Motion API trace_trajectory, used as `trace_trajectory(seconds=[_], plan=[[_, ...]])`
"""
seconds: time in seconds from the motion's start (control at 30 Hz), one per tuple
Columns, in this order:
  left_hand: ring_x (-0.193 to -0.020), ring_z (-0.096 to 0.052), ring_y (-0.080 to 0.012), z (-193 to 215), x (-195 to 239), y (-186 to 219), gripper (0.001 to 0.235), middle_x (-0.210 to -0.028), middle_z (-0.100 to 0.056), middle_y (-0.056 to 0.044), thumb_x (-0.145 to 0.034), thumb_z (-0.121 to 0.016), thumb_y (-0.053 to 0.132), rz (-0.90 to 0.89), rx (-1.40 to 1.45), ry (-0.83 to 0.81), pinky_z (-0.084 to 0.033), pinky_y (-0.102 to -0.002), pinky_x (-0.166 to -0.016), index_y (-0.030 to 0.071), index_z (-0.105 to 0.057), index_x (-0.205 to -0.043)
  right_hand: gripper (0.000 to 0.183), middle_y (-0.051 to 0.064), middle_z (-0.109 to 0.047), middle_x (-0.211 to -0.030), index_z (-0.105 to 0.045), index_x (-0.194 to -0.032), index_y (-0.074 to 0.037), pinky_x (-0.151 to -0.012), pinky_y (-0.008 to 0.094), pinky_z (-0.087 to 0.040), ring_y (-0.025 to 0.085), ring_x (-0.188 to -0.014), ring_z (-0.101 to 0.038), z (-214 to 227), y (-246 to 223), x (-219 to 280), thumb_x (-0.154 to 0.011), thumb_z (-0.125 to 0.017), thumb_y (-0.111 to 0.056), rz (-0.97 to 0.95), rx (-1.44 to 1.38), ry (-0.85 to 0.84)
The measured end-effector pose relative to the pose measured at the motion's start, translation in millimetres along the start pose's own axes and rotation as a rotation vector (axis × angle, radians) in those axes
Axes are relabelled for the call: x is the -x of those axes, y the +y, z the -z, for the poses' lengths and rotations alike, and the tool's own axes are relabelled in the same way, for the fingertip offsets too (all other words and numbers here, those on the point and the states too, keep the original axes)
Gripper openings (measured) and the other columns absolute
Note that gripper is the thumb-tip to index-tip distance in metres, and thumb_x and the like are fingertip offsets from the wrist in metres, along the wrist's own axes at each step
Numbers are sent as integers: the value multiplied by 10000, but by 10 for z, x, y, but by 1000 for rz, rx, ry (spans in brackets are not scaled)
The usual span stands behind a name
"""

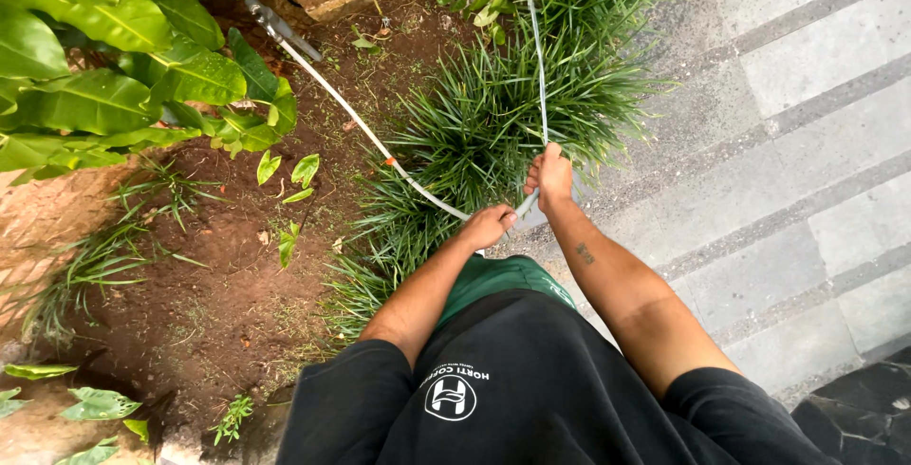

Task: The person holds a hose and waters plants in an outdoor garden bed by directing a stream of water at the soil and foliage. They move the hose to cover different sections of the bed and occasionally use their hand to move leaves aside.

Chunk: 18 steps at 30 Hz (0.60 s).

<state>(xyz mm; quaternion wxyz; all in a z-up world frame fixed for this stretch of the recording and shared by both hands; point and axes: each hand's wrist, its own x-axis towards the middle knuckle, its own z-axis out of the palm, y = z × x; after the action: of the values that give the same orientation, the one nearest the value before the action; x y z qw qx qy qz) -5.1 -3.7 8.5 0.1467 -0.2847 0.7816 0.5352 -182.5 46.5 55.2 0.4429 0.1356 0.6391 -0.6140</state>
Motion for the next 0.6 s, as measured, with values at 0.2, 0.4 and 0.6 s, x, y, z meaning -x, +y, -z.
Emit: trace_trajectory(seconds=[0.2,0.4,0.6], plan=[[-1008,-696,-326,87,81,89,356,-1049,-736,-150,-1011,-537,391,12,9,-6,-518,-454,-885,121,-680,-1192,424,-11,-271,-542,-380,-673,-144,-413,367,-291,155,-430,-276,-28,2,19,-951,-388,-464,-9,-38,41],[-1016,-683,-325,147,114,143,359,-1053,-725,-148,-1012,-538,402,15,-12,8,-509,-461,-893,122,-680,-1186,423,-8,-264,-541,-385,-668,-138,-418,363,-275,154,-436,-270,-17,23,-6,-949,-411,-455,-20,-126,100],[-1029,-685,-330,-10,18,-18,355,-1077,-728,-151,-1009,-536,400,2,-16,-13,-513,-464,-898,122,-680,-1177,456,0,-297,-539,-379,-651,-137,-418,370,-295,165,-436,-295,48,77,-99,-956,-398,-477,-44,-35,105]])
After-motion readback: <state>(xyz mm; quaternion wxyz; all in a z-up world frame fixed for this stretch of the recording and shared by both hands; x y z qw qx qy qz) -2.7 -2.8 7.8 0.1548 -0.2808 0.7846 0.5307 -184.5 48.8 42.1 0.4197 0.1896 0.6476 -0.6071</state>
